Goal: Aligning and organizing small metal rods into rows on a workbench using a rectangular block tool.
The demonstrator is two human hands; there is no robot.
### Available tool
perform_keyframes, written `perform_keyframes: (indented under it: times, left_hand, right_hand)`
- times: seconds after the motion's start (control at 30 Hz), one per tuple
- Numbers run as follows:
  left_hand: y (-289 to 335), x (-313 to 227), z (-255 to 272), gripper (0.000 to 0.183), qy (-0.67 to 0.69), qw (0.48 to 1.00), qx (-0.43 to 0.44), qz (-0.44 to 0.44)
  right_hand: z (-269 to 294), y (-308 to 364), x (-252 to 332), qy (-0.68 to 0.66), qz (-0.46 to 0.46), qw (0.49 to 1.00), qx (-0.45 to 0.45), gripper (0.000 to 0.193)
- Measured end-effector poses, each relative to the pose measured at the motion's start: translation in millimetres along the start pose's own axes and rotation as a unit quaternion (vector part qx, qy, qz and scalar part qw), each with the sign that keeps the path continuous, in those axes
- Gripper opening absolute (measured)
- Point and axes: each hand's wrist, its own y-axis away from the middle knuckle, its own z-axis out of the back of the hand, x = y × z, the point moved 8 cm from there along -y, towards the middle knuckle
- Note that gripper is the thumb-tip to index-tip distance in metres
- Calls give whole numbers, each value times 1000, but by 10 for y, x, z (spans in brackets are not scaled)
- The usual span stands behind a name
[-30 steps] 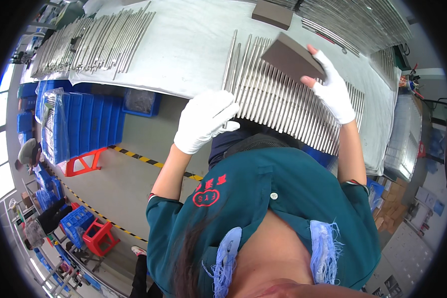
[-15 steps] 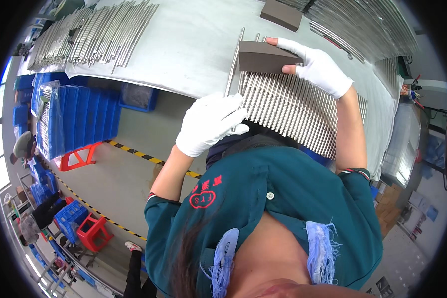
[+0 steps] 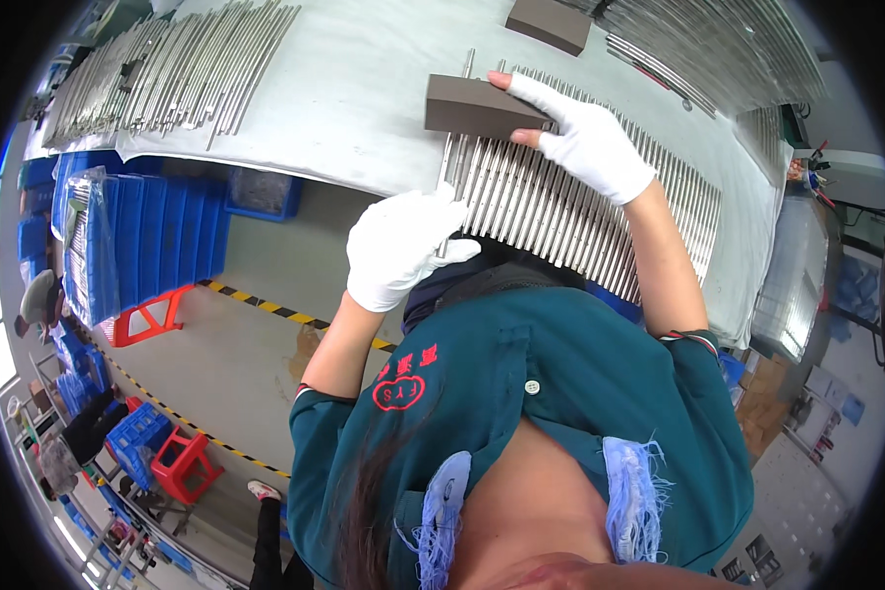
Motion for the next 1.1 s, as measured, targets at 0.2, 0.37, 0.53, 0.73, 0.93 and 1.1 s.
perform_keyframes:
  times: [0.2, 0.37, 0.53, 0.73, 0.93, 1.1]
  left_hand:
    - [-23, -44, -33, 43, -6, 1000, 4, -5]
    - [-55, -71, -26, 39, -25, 999, 22, 13]
    - [-89, -73, 84, 38, -10, 999, -37, 4]
    - [-160, -158, 78, 38, -1, 1000, -26, 8]
    - [-141, -163, 24, 36, 41, 998, -44, 17]
    - [-156, -126, 61, 37, 30, 998, -56, 22]
  right_hand:
    - [52, 6, -42, -9, -21, 999, 23, 56]
    - [104, 154, -228, -36, -44, 998, 10, 57]
    - [312, 298, -471, -108, -63, 992, -6, 58]
    - [-28, 55, -24, 18, -22, 1000, -12, 55]
    - [134, 148, -208, -74, -45, 996, -5, 57]
    - [97, 225, -247, -36, -58, 997, -32, 59]
